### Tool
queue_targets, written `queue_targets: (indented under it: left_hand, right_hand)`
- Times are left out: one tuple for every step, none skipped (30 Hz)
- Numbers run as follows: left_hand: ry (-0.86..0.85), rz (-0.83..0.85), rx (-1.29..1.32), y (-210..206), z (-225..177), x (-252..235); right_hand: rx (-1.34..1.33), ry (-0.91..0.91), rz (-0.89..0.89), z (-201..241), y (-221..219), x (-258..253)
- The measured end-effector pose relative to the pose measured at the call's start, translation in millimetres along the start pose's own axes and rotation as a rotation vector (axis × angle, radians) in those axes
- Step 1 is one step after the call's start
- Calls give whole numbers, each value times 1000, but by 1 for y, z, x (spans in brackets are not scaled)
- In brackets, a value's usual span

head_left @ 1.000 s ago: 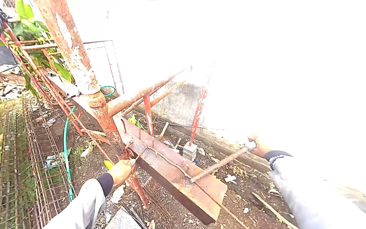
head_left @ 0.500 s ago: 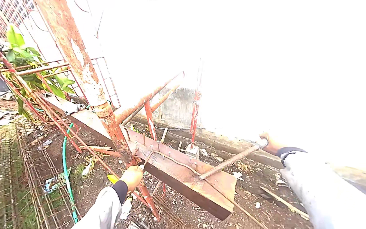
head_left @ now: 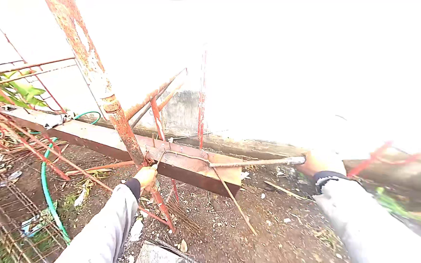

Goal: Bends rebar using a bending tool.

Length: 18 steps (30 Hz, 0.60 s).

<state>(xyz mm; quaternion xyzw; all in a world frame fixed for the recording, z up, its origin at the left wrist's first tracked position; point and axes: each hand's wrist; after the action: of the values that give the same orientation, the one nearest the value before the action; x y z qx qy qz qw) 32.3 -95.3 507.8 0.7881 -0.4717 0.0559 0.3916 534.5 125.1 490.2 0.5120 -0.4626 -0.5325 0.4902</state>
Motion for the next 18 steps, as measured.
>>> queue_targets:
  left_hand:
    - [2,21,72,0,3,-1]
    - [19,51,145,1,3,0]
    - [34,89,207,4,3,0]
    - [40,120,278,5,5,-1]
    - [41,156,346,5,8,-5]
    - [38,204,406,6,12,-9]
    - [38,247,459,7,14,-12]
    - [41,279,499,7,16,-14]
    - [48,305,529,9,16,-15]
    - [56,333,548,10,17,-16]
    - [61,366,567,12,18,-19]
    - [63,401,585,14,19,-22]
    - [63,432,601,16,21,-24]
    - [62,455,618,17,22,-25]
    - [61,478,631,18,22,-26]
    - [58,496,648,19,22,-27]
    - [56,511,661,19,23,-29]
    - [56,527,669,20,24,-30]
  right_hand:
    - [22,-34,-3,-2,3,21]
    - [42,-70,-8,-3,6,42]
    - [52,-106,-21,-4,7,63]
    - [56,-139,-38,-3,8,84]
    - [61,-169,-50,-2,9,105]
    - [49,-205,-47,1,10,125]
    - [37,-241,-48,3,10,144]
    - [25,-272,-66,6,10,161]
    - [5,-301,-82,11,11,178]
    - [-3,-327,-88,16,13,194]
    - [-4,-354,-91,22,13,208]
    - [6,-379,-86,28,13,220]
    - [21,-400,-76,35,15,232]
    - [38,-417,-57,43,17,243]
    - [48,-433,-49,48,19,251]
    - [45,-449,-47,53,20,257]
    - [37,-464,-42,57,22,260]
    - [35,-476,-33,60,23,263]
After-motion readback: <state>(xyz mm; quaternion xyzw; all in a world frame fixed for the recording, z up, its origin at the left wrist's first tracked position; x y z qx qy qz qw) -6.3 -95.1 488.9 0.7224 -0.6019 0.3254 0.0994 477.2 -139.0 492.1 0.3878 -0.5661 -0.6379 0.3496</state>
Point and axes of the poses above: each hand's wrist, its own x-axis away from the middle knuckle, its own y-axis out of the back of the hand, z = x × y, and after that the axes turned 5 degrees about -z, right-handed
